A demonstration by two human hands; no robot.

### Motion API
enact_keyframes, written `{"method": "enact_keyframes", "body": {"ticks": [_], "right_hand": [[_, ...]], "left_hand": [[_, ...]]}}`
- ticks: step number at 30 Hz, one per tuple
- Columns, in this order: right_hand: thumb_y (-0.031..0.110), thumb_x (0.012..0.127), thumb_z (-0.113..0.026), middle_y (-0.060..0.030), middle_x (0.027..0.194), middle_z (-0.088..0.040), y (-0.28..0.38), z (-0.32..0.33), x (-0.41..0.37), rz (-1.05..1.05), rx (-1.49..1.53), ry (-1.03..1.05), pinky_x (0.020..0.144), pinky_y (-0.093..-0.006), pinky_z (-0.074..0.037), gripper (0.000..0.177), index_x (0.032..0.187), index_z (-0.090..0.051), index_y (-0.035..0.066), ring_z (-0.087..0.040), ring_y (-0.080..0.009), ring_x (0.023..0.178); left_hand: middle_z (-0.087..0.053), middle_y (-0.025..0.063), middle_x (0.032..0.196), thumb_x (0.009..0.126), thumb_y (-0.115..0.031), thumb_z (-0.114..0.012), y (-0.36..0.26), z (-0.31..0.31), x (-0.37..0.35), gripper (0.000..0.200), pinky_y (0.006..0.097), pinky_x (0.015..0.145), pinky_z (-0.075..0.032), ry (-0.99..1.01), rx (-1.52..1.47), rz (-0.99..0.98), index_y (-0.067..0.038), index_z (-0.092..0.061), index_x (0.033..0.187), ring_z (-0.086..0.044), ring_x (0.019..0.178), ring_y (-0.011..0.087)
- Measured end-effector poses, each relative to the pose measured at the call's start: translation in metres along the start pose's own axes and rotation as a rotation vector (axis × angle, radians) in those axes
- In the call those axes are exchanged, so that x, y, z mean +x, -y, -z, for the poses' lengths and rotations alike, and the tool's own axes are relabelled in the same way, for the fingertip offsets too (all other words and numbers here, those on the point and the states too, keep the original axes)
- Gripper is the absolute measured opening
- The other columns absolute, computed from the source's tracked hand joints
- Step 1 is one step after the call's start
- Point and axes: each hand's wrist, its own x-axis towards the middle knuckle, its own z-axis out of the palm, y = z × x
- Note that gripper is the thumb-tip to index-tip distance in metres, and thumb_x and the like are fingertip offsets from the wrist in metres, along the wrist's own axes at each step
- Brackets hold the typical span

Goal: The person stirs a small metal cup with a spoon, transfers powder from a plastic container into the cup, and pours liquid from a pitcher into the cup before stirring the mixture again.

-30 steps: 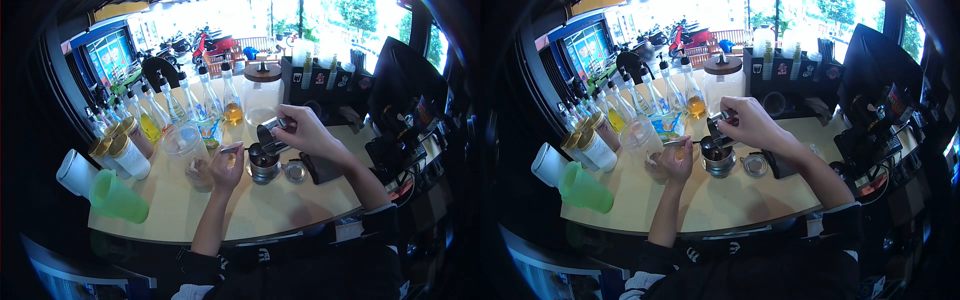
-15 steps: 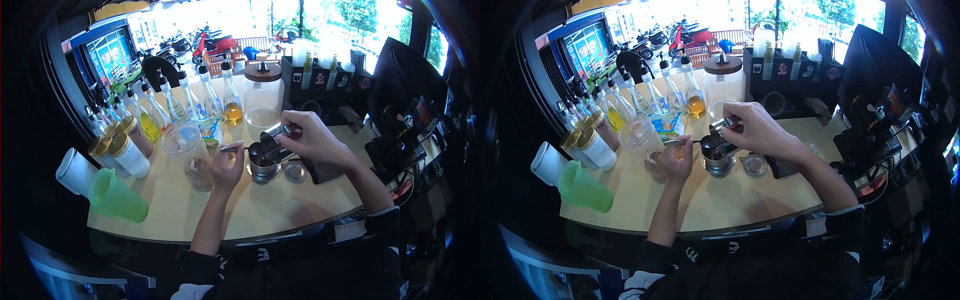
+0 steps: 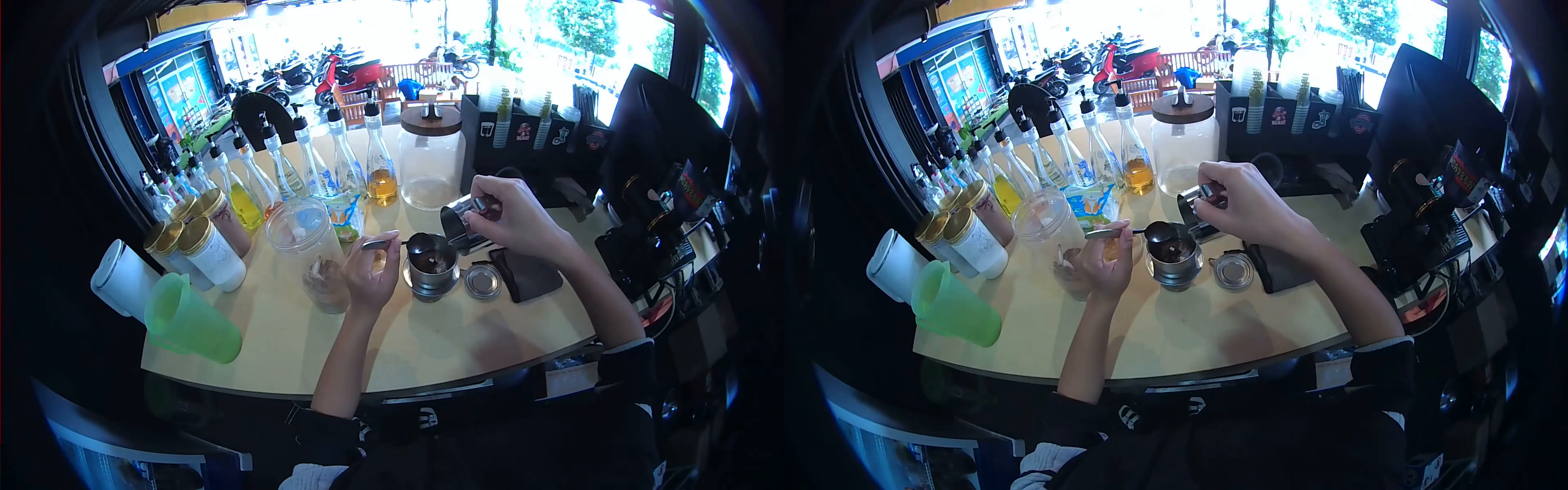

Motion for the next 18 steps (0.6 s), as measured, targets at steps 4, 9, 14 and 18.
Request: {"method": "enact_keyframes", "body": {"ticks": [4, 9, 14, 18], "right_hand": [[0.01, 0.078, -0.067, -0.0029, 0.057, -0.034, -0.004, -0.006, 0.004, -0.017, 0.008, -0.022, 0.049, -0.0282, -0.029, 0.026, 0.074, -0.044, 0.0, -0.032, -0.0099, 0.054], [0.008, 0.08, -0.067, -0.0031, 0.063, -0.047, -0.018, -0.007, 0.007, -0.223, 0.121, -0.095, 0.053, -0.0263, -0.038, 0.022, 0.078, -0.048, -0.003, -0.043, -0.0057, 0.061], [0.009, 0.082, -0.065, 0.0027, 0.065, -0.045, -0.079, -0.022, 0.002, -0.257, 0.238, -0.286, 0.053, -0.022, -0.034, 0.02, 0.075, -0.048, 0.001, -0.039, -0.0025, 0.062], [0.011, 0.086, -0.063, 0.0045, 0.066, -0.047, -0.131, -0.043, -0.013, -0.387, 0.469, -0.4, 0.053, -0.02, -0.033, 0.019, 0.073, -0.049, 0.006, -0.041, -0.002, 0.061]], "left_hand": [[-0.067, 0.0075, 0.078, 0.079, -0.001, -0.071, 0.001, -0.001, 0.0, 0.014, 0.0284, 0.061, -0.048, -0.012, -0.016, 0.002, -0.002, -0.068, 0.093, -0.062, 0.066, 0.0169], [-0.067, 0.0075, 0.079, 0.079, 0.0, -0.071, 0.005, -0.002, -0.003, 0.015, 0.0288, 0.06, -0.048, -0.008, -0.022, -0.006, -0.002, -0.068, 0.094, -0.062, 0.066, 0.0172], [-0.066, 0.0071, 0.079, 0.08, -0.002, -0.07, 0.009, -0.005, -0.006, 0.014, 0.0296, 0.06, -0.047, 0.013, -0.034, -0.029, -0.003, -0.068, 0.094, -0.061, 0.066, 0.0181], [-0.066, 0.0072, 0.08, 0.081, -0.002, -0.07, 0.007, -0.004, -0.005, 0.013, 0.0299, 0.06, -0.047, 0.018, -0.057, -0.027, -0.003, -0.068, 0.094, -0.061, 0.066, 0.0181]]}}
